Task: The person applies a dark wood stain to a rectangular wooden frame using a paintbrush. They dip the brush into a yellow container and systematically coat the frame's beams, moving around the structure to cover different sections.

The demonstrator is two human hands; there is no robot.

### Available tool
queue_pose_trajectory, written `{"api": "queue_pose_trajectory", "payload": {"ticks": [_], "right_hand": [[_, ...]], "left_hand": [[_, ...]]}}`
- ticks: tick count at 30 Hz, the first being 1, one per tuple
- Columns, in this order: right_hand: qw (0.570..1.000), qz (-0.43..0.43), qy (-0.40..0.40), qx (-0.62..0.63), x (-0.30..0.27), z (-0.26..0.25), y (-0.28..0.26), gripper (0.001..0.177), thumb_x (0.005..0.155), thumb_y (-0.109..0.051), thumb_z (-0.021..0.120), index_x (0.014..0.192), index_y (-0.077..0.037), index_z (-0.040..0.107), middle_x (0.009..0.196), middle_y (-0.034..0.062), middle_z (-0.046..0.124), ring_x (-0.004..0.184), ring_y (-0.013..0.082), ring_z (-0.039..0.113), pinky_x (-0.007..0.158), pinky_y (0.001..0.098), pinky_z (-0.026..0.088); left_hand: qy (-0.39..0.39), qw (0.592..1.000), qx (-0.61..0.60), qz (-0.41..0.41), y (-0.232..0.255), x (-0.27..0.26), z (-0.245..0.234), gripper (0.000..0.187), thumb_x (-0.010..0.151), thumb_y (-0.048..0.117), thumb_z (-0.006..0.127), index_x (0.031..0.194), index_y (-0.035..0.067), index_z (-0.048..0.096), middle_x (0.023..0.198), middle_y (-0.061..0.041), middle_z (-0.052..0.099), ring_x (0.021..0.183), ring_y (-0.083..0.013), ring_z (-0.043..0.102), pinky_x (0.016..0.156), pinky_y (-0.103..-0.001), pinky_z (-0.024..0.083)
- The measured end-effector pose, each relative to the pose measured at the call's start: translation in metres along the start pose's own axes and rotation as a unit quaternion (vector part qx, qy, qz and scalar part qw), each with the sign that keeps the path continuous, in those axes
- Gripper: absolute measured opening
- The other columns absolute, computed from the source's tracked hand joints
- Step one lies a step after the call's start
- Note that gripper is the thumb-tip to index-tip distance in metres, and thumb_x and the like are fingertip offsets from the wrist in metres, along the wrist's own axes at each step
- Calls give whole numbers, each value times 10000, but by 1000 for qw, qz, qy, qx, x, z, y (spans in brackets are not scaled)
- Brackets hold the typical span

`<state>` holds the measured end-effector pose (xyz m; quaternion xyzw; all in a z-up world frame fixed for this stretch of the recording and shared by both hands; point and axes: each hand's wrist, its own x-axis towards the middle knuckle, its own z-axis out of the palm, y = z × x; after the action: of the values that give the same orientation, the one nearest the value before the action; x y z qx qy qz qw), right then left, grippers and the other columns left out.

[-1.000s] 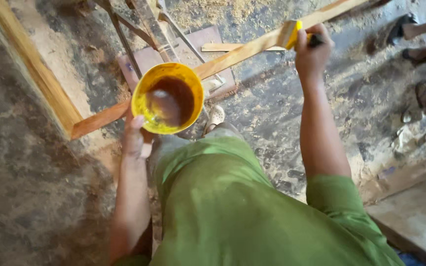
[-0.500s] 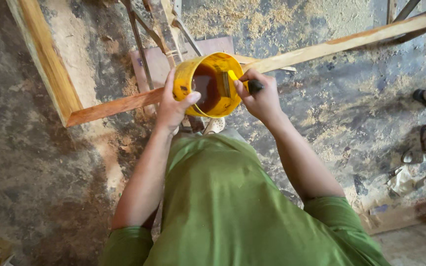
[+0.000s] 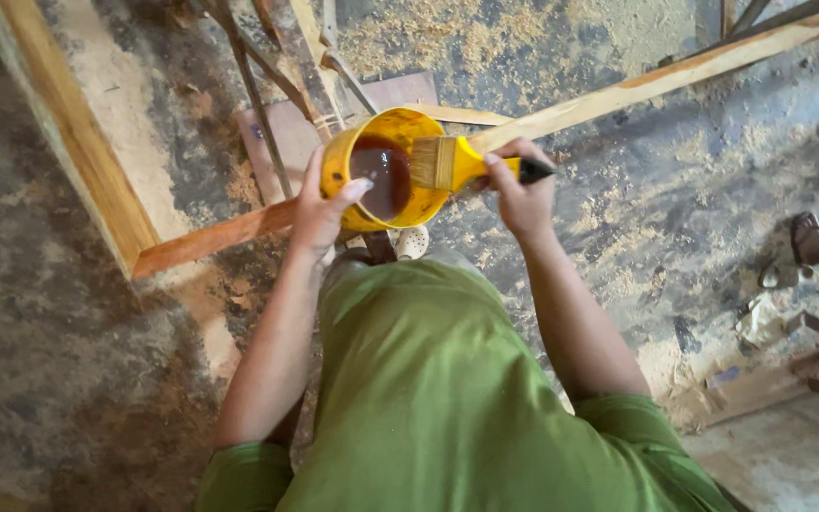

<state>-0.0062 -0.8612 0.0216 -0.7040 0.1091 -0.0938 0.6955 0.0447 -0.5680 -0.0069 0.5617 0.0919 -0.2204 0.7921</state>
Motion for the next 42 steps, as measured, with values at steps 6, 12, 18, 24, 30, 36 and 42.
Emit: {"api": "queue_pose_trajectory", "payload": {"ticks": [6, 12, 18, 24, 30, 36, 42], "right_hand": [[953, 50, 101, 280, 6, -38, 19, 37, 983, -33, 574, 963, -25, 544, 887, 157, 674, 655, 261, 669, 611, 396, 600], [977, 69, 144, 141, 16, -76, 78, 71, 986, -40, 614, 946, -26, 557, 841, 143, 670, 653, 254, 708, 610, 383, 629], [991, 15, 131, 5, 45, -171, 143, 127, 993, -28, 684, 951, -35, 564, 832, 103, 625, 645, 218, 704, 572, 371, 610], [973, -16, 213, -89, 110, -372, 131, 89, 1055, -94, 659, 986, -42, 637, 841, 128, 726, 681, 197, 738, 606, 316, 634], [825, -241, 202, -470, 142, -410, 90, 221, 1086, -111, 712, 903, -46, 607, 739, 69, 614, 604, 166, 561, 515, 301, 454], [814, -183, -99, -542, 112, -241, 75, 153, 834, -92, 778, 899, -178, 670, 845, 22, 706, 740, 177, 696, 649, 349, 569], [888, -260, -152, -348, 72, -131, 50, 214, 757, -99, 799, 923, -135, 668, 825, 71, 696, 734, 264, 703, 651, 394, 574]], "left_hand": [[35, 999, -29, -24, 3, 8, -32, 870, 772, 247, 807, 1548, 132, 432, 1424, -109, 571, 1315, -252, 559, 1130, -382, 473], [0, 995, -99, 25, 24, 5, -37, 791, 830, 284, 787, 1530, 118, 458, 1433, -78, 557, 1333, -244, 565, 1142, -418, 528], [-7, 995, -93, 41, 24, 4, 7, 836, 858, 382, 753, 1580, 124, 420, 1474, -80, 536, 1339, -246, 569, 1064, -427, 545], [29, 987, -155, -27, -4, -1, 62, 931, 844, 551, 751, 1587, 131, 382, 1543, -104, 499, 1389, -309, 538, 1069, -542, 549], [26, 985, -172, -18, -20, -15, 124, 966, 820, 609, 744, 1599, 187, 358, 1583, -94, 446, 1431, -332, 476, 1035, -584, 520], [24, 982, -184, 35, -8, -41, 160, 989, 843, 593, 765, 1641, 204, 329, 1639, -99, 399, 1509, -347, 415, 1099, -644, 465], [27, 977, -205, 48, 4, -68, 144, 1002, 832, 609, 752, 1648, 235, 307, 1681, -82, 359, 1521, -363, 402, 1061, -690, 456]]}}
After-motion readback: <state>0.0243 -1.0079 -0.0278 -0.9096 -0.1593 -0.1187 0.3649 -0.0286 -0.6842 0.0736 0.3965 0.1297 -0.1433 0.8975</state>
